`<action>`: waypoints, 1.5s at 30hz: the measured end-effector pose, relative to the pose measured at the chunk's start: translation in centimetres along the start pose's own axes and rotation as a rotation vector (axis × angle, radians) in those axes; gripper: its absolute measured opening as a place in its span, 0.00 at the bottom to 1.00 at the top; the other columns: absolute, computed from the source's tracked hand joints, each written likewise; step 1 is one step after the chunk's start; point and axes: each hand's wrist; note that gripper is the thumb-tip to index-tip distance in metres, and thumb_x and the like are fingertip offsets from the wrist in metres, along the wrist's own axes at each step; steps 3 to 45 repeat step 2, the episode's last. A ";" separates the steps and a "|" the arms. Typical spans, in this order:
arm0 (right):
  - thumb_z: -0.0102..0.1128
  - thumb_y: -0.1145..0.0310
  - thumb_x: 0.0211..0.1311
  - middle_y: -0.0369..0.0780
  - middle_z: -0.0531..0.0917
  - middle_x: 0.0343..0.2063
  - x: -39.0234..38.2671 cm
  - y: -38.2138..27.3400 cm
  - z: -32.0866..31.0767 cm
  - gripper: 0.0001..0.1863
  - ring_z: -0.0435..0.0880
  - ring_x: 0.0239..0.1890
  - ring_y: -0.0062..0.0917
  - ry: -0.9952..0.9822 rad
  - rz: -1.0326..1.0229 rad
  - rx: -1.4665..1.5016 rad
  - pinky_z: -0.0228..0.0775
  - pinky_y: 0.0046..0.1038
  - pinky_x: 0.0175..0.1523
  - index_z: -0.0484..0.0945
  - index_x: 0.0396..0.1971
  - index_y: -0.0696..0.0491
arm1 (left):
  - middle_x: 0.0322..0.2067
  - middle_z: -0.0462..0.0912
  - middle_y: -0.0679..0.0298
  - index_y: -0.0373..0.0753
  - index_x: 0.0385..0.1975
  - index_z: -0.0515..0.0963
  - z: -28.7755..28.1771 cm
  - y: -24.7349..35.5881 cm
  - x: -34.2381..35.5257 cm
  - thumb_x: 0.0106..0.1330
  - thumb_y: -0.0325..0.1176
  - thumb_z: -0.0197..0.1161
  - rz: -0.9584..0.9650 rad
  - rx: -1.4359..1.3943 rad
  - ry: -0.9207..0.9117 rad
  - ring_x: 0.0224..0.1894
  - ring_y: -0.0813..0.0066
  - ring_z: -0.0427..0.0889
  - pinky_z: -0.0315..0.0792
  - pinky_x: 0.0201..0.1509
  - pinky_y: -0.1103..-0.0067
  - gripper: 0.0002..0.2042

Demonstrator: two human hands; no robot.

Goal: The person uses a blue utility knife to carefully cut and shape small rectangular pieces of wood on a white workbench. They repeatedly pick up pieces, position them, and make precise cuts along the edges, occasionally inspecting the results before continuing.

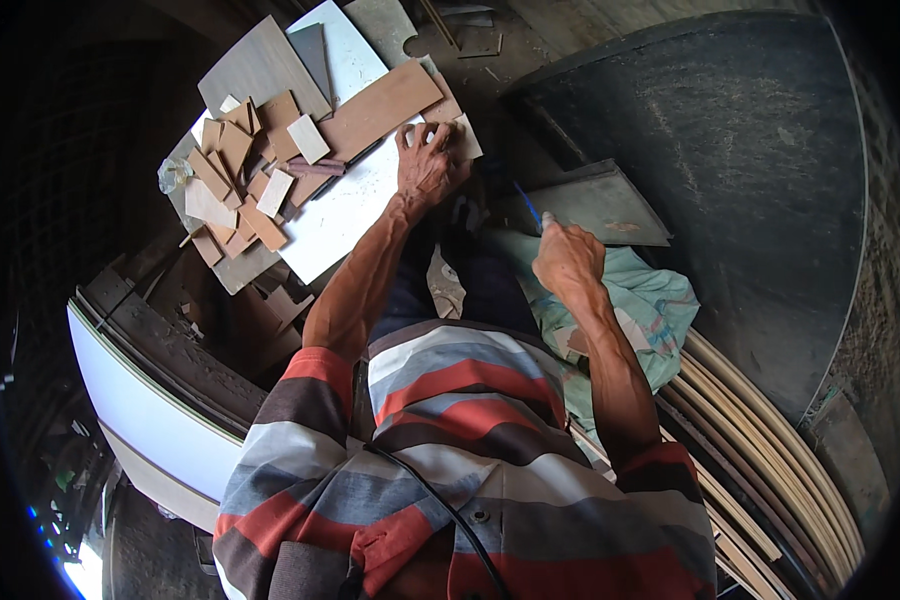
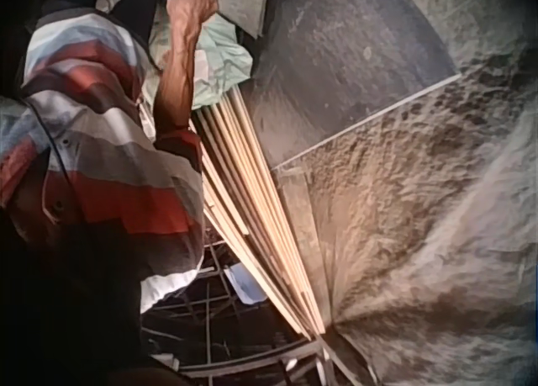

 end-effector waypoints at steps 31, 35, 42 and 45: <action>0.60 0.68 0.55 0.54 0.86 0.36 0.4 2.4 1.3 0.24 0.86 0.43 0.49 -0.004 0.127 0.117 0.75 0.43 0.53 0.76 0.53 0.58 | 0.57 0.71 0.67 0.45 0.44 0.86 0.0 0.2 0.7 0.57 0.51 0.64 0.015 -0.007 0.001 0.59 0.62 0.66 0.52 0.66 0.50 0.21; 0.60 0.68 0.55 0.54 0.86 0.36 0.4 2.4 1.3 0.24 0.86 0.43 0.49 -0.004 0.127 0.117 0.75 0.43 0.53 0.76 0.53 0.58 | 0.57 0.71 0.67 0.45 0.44 0.86 0.0 0.2 0.7 0.57 0.51 0.64 0.015 -0.007 0.001 0.59 0.62 0.66 0.52 0.66 0.50 0.21; 0.60 0.68 0.55 0.54 0.86 0.36 0.4 2.4 1.3 0.24 0.86 0.43 0.49 -0.004 0.127 0.117 0.75 0.43 0.53 0.76 0.53 0.58 | 0.57 0.71 0.67 0.45 0.44 0.86 0.0 0.2 0.7 0.57 0.51 0.64 0.015 -0.007 0.001 0.59 0.62 0.66 0.52 0.66 0.50 0.21; 0.60 0.68 0.55 0.54 0.86 0.36 0.4 2.4 1.3 0.24 0.86 0.43 0.49 -0.004 0.127 0.117 0.75 0.43 0.53 0.76 0.53 0.58 | 0.57 0.71 0.67 0.45 0.44 0.86 0.0 0.2 0.7 0.57 0.51 0.64 0.015 -0.007 0.001 0.59 0.62 0.66 0.52 0.66 0.50 0.21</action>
Point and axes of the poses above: each hand's wrist, its own x-axis towards the middle knuckle, its own z-axis out of the palm, y = z × x
